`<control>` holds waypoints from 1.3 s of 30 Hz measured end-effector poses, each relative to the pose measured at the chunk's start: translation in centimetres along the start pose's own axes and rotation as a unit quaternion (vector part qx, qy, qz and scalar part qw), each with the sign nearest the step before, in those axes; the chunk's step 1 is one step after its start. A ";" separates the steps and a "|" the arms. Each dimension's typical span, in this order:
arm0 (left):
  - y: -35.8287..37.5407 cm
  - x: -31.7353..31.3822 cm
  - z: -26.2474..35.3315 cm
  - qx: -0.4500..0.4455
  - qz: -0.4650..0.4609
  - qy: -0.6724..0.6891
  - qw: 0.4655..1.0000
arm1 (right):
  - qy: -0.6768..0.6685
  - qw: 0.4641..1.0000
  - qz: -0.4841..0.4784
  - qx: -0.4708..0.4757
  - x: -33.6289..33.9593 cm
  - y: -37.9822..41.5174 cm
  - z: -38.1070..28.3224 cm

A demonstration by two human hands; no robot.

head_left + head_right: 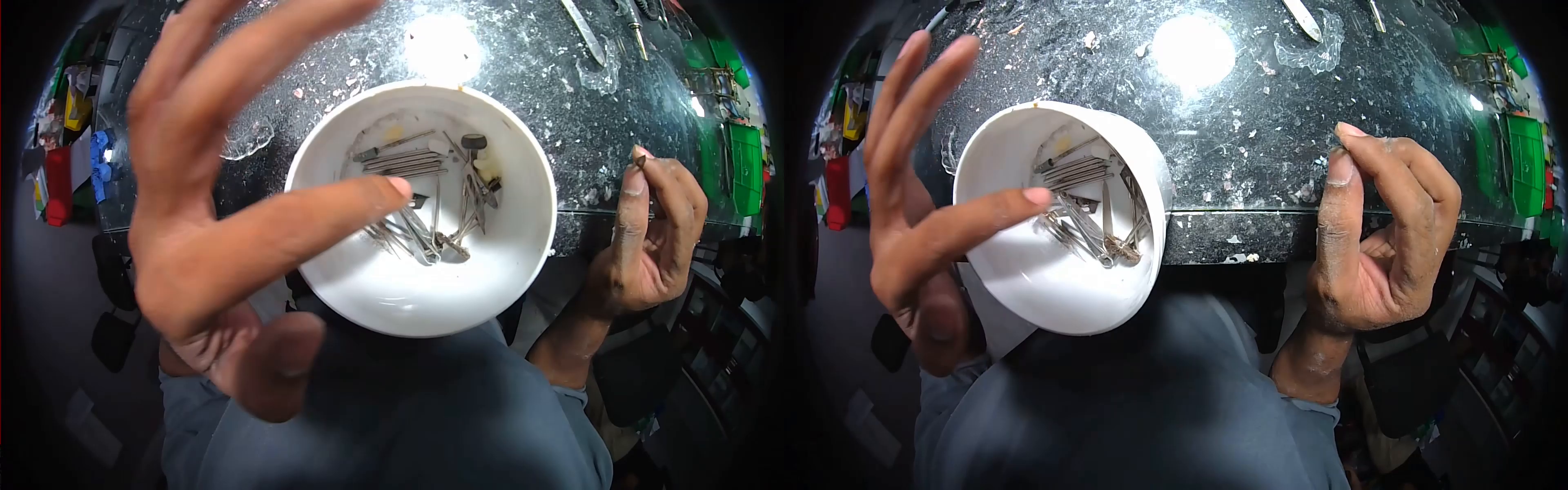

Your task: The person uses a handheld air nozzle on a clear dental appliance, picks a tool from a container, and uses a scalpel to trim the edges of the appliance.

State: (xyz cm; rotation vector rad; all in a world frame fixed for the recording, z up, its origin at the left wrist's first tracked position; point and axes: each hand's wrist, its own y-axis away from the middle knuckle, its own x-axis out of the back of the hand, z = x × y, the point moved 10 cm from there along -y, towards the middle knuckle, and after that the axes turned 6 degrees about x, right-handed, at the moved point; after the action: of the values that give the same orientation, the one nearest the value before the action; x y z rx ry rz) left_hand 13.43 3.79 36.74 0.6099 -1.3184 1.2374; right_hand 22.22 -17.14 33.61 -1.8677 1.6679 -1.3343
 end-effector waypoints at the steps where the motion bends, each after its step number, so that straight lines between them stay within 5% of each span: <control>1: 0.4 0.7 -0.6 -0.009 0.016 0.017 1.000 | 0.000 1.000 0.001 0.001 -0.1 0.0 -0.1; 8: 0.2 1.8 -0.2 -0.014 0.077 0.060 0.995 | 0.003 1.000 0.005 -0.009 0.1 0.1 0.1; 11: -1.9 -1.1 -2.8 0.315 -0.116 -0.047 0.941 | 0.010 1.000 0.003 -0.005 -0.1 0.0 -0.2; 12: -1.9 -1.2 -2.7 0.331 -0.114 -0.056 0.935 | 0.009 1.000 0.009 -0.006 -0.1 0.0 -0.3; 17: -2.4 -1.4 -0.7 0.207 -0.056 -0.079 0.974 | 0.000 1.000 0.021 -0.010 -0.2 -0.1 -0.7; 32: -2.1 -0.3 0.5 0.060 0.005 -0.054 0.997 | 0.006 1.000 0.023 -0.004 -0.3 -0.4 -0.8; 36: -1.1 0.7 0.4 -0.004 0.023 0.041 0.999 | 0.008 1.000 0.016 -0.004 -0.4 -0.4 -1.1; 39: -0.1 0.0 -0.8 0.050 0.057 0.217 0.973 | -0.010 0.999 0.024 -0.020 -0.4 -0.4 -0.9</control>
State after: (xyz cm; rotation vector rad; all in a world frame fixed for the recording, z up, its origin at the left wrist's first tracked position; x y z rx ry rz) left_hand 13.84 4.48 36.61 0.3088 -0.9379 1.4422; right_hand 21.84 -16.38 34.25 -1.8447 1.7301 -1.2673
